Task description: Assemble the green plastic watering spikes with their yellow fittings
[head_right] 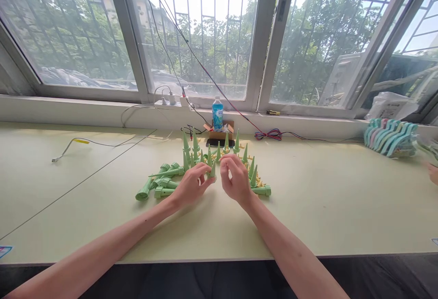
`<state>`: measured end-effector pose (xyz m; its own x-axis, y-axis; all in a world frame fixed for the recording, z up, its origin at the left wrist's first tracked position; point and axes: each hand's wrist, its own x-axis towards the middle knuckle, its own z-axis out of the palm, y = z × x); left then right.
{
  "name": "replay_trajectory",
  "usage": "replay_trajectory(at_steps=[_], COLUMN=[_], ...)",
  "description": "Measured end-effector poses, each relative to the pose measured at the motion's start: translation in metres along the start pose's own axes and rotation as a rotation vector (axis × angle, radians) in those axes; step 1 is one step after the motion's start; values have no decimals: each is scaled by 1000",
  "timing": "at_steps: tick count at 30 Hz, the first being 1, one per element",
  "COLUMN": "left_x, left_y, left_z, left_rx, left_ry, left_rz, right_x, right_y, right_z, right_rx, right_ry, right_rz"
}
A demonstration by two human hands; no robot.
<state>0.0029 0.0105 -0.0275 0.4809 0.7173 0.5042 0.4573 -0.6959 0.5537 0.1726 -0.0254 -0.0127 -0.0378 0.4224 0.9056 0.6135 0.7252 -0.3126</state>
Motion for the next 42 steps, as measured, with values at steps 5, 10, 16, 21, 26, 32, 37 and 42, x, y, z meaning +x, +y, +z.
replay_trajectory(at_steps=[5,10,16,21,26,32,37,42], left_x=[0,-2,-1,0,0,-1,-1,-3], left_y=[2,3,4,4,4,8,12,10], left_z=[-3,-3,-3,-3,-3,-4,-6,-3], left_rx=[54,51,38,36,38,-4,-84,-85], left_ry=[91,115,158,157,182,150,51,-55], left_rz=[-34,-57,-78,-74,-81,-115,-132,-118], right_x=[1,-4,-14,-14,-11,-12,-15,-16], right_y=[11,13,10,10,9,9,9,11], right_z=[-1,2,8,17,24,19,18,18], right_rx=[-199,-349,-496,-552,-622,-658,-608,-490], right_ry=[-127,-483,-772,-738,-551,-542,-679,-709], right_rz=[196,212,80,81,176,260,287,261])
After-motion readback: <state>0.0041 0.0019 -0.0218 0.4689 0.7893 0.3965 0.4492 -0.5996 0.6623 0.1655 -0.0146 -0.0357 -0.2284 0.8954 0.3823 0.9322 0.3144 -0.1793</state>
